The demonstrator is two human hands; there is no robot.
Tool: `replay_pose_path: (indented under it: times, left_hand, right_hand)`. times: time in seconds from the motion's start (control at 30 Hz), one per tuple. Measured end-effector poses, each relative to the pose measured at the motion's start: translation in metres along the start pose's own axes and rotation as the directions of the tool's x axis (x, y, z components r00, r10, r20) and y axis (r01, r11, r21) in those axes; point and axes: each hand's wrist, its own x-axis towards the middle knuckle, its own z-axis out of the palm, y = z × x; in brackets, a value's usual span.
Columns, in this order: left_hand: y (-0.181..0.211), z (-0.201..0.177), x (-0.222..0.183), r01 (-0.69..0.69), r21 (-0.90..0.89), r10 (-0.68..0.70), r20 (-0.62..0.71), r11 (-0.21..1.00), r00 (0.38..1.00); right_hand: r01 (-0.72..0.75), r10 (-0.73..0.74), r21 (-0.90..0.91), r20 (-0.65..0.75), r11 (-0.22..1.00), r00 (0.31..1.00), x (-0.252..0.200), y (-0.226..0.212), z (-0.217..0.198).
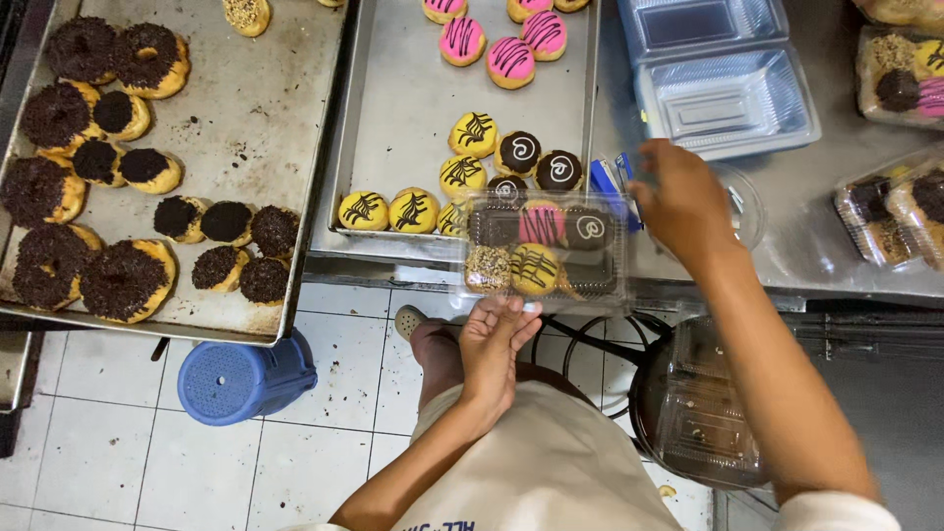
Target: The person picks up donuts from trays and places them into plastic containers, then uses a blue tool to seal the containers.
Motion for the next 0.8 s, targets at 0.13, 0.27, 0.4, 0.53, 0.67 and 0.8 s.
replay_pose_path:
  times: [0.13, 0.27, 0.4, 0.53, 0.67, 0.8]
  left_hand:
    - [0.005, 0.003, -0.004, -0.001, 0.007, 0.001, 0.003, 1.0, 1.0]
    - [0.008, 0.005, -0.004, 0.007, 0.004, -0.007, -0.003, 1.0, 1.0]
    - [0.001, 0.0, -0.001, 0.026, -0.026, -0.026, 0.004, 0.999, 1.0]
    - [0.001, -0.001, -0.001, 0.024, -0.034, -0.024, -0.003, 0.999, 1.0]
    - [-0.005, -0.004, -0.001, 0.003, -0.141, 0.004, 0.043, 0.99, 0.999]
    - [-0.003, -0.003, -0.005, -0.002, -0.164, 0.014, 0.071, 0.986, 0.997]
  right_hand:
    - [0.187, -0.207, -0.527, 0.021, 0.829, 0.978, 0.018, 0.001, 0.03]
    - [0.201, -0.214, -0.585, 0.048, 0.786, 0.976, 0.033, 0.014, 0.062]
    - [0.138, -0.101, -0.406, 0.111, 0.903, 0.989, 0.018, -0.012, 0.028]
    - [0.054, -0.062, 0.155, 0.05, 0.986, 0.997, 0.01, -0.039, -0.044]
    - [-0.023, 0.097, 0.444, -0.143, 0.896, 0.985, -0.026, 0.004, -0.068]
    - [-0.225, 0.272, 0.938, 0.297, -0.265, 0.915, -0.105, -0.022, -0.096]
